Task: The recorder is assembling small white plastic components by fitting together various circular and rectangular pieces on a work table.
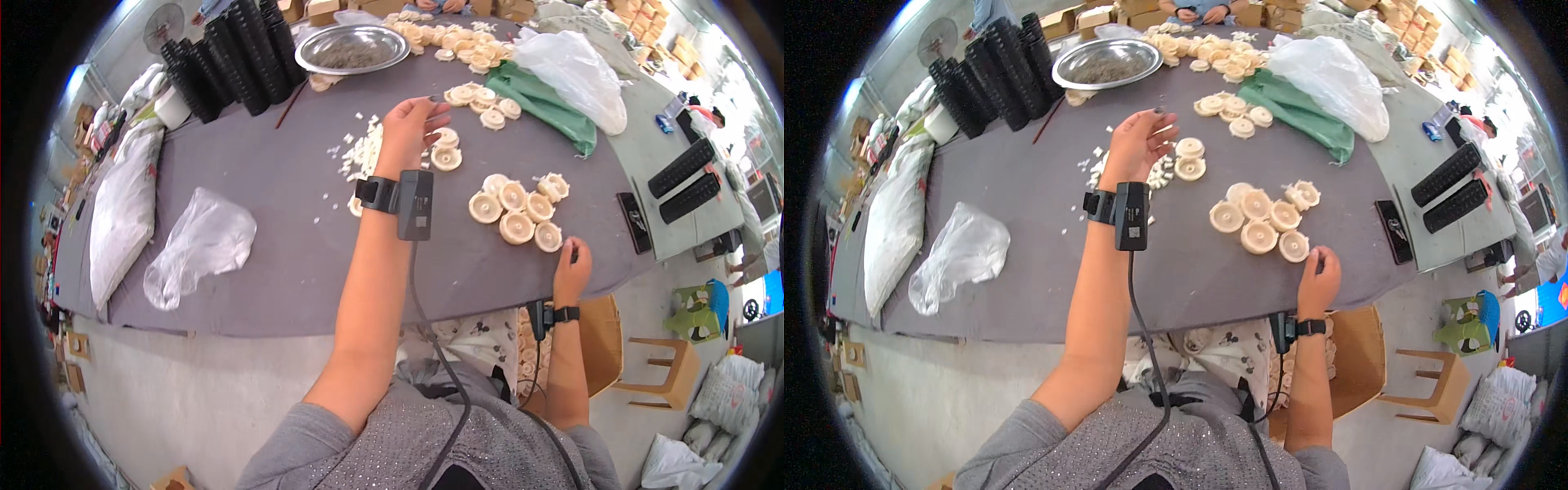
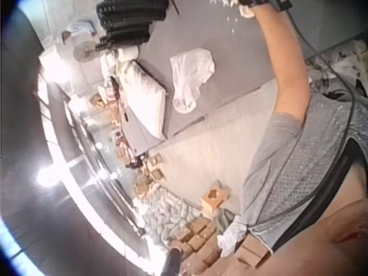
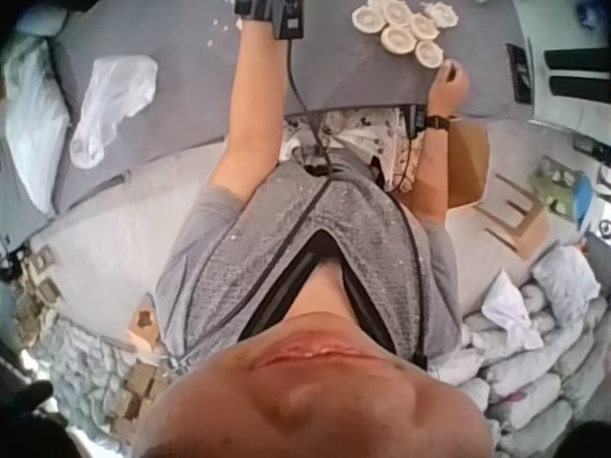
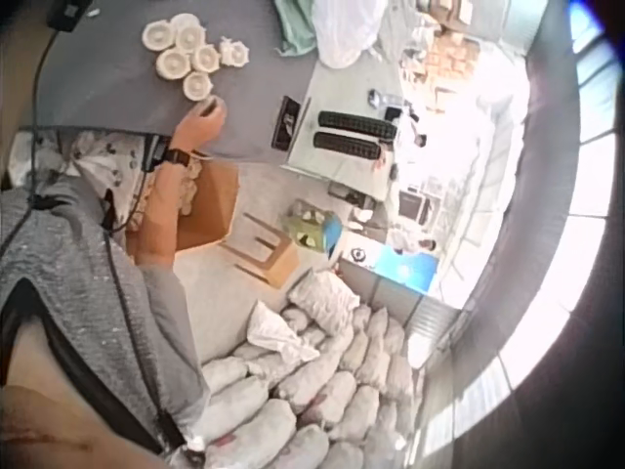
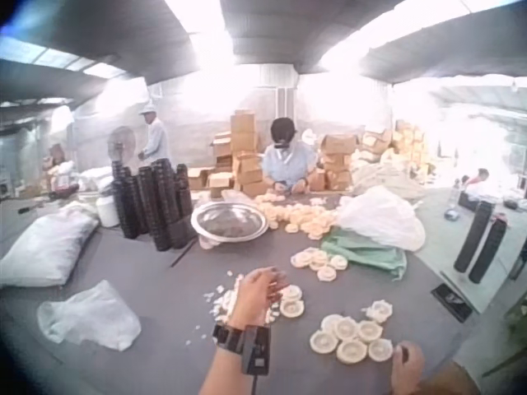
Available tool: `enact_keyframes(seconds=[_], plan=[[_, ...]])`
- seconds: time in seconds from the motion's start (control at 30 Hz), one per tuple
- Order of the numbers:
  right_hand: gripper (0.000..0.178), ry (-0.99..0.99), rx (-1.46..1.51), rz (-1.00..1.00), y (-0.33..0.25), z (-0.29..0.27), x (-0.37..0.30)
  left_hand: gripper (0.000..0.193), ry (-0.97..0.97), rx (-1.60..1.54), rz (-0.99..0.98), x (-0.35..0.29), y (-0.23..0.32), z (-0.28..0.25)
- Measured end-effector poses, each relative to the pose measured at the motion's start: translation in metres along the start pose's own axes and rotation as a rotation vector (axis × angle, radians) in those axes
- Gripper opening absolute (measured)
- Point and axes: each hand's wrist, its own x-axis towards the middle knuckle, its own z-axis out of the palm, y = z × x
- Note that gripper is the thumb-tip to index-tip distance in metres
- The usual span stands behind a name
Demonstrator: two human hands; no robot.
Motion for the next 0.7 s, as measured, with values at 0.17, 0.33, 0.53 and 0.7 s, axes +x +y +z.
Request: enact_keyframes(seconds=[0.17, 0.33, 0.53, 0.7], plan=[[0.023, 0.107, 0.250, 0.076, -0.019, -0.003, -0.006, 0.014, -0.069, 0.003, -0.014, -0.050, 0.008, -0.015], [0.025, -0.058, 0.533, 0.022, -0.103, -0.001, -0.012, 0.015, -0.060, 0.058, -0.041, -0.094, 0.006, -0.042], [0.032, -0.602, 0.946, -0.026, -0.204, 0.007, -0.011, 0.018, -0.156, 0.238, -0.073, -0.134, 0.008, -0.045], [0.034, -0.808, 1.014, -0.068, -0.223, 0.008, -0.010, 0.021, -0.342, 0.501, 0.000, -0.155, 0.016, -0.046]])
